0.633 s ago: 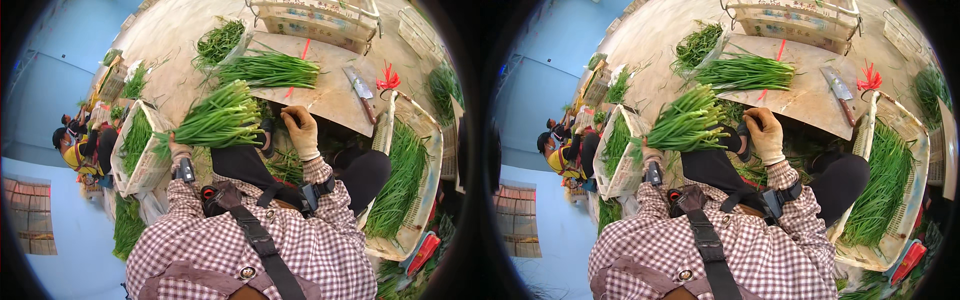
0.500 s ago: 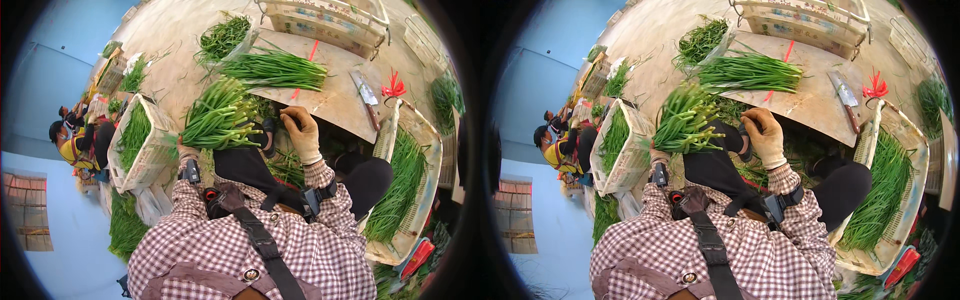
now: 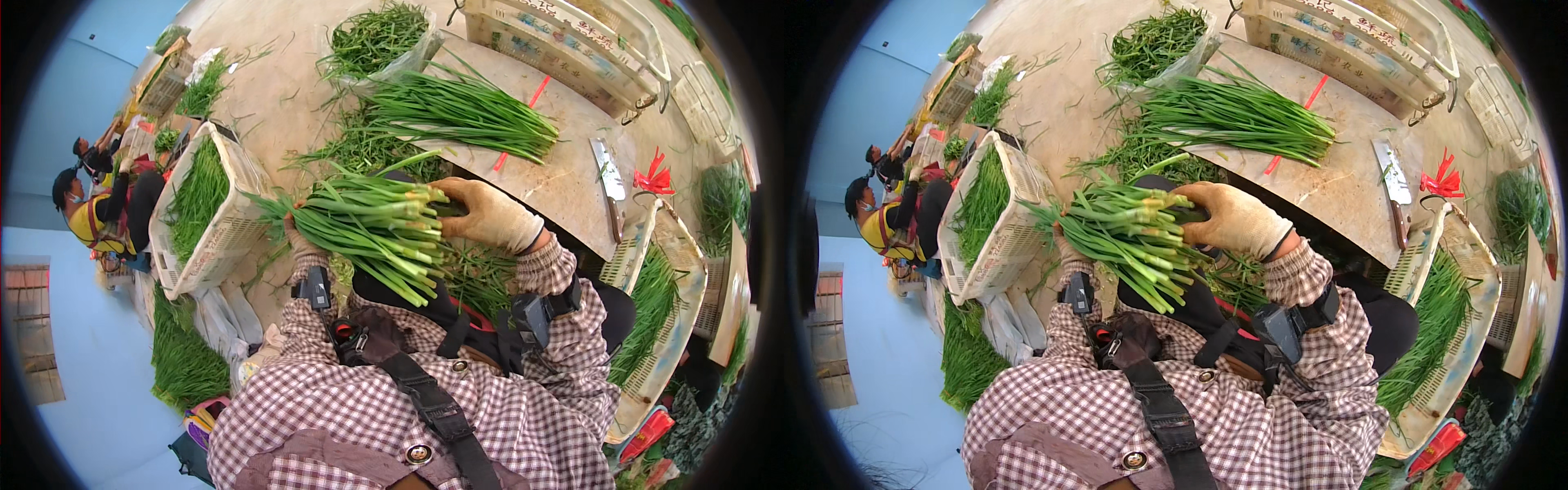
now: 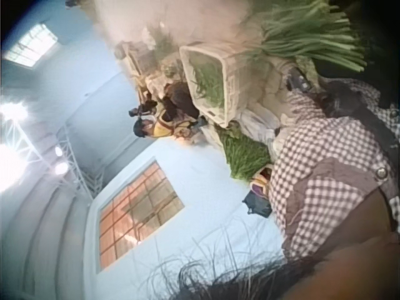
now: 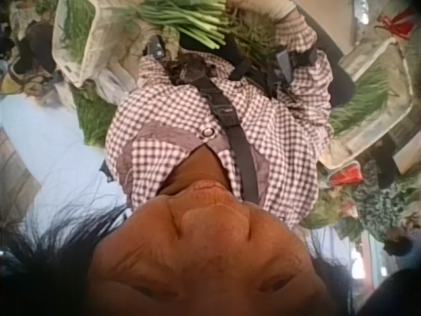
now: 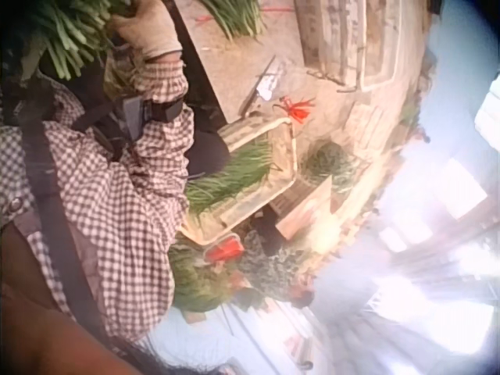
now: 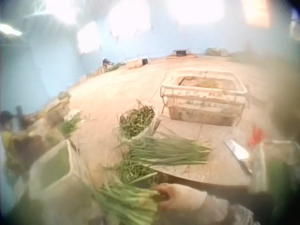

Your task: The person sorts, bundles, and trims green leafy stalks by hand at a workbench, using red ties to secure the bundles and a large knife to trim the ends before placing them into bins.

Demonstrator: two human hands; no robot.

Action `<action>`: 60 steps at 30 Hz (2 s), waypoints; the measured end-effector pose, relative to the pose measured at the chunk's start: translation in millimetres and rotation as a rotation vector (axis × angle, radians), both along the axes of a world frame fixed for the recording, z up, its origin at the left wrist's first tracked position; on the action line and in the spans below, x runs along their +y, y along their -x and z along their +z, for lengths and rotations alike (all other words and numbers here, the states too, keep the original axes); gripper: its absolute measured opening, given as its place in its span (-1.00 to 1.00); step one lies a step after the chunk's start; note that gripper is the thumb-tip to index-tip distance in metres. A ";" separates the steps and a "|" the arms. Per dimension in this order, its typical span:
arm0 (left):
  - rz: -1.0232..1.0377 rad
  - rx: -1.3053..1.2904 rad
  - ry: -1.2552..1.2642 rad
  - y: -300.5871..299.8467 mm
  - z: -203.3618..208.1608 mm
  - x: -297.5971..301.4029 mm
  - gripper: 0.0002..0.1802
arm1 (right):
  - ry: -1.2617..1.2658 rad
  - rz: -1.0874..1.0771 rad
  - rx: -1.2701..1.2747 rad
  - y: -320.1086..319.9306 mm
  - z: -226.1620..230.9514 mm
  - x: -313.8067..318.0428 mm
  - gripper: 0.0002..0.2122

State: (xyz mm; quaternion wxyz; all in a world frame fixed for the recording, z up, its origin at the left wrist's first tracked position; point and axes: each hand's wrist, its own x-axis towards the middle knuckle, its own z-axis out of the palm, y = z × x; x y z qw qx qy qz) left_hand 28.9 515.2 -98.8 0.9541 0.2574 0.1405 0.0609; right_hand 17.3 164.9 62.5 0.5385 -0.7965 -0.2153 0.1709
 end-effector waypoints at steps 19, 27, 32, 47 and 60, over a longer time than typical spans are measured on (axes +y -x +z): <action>-0.061 0.026 0.028 -0.2 14.6 21.8 -0.67 | -0.220 -0.727 -0.321 37.8 -45.0 -7.3 -0.86; 0.143 0.004 -0.062 3.4 40.7 1.9 -0.67 | 1.126 -0.280 -0.115 127.1 -81.3 -118.7 -0.77; 0.148 -0.070 -0.083 -1.3 46.1 -5.5 -0.72 | 0.346 -0.450 -0.592 83.4 8.5 -59.1 -0.84; 0.114 -0.162 -0.082 4.8 68.9 -13.3 -0.68 | -0.349 -0.443 0.017 73.5 -22.1 37.0 -0.92; -0.230 0.303 -0.182 6.2 -72.0 77.7 -0.48 | 0.728 -0.470 -0.161 129.2 -117.5 -81.4 -0.69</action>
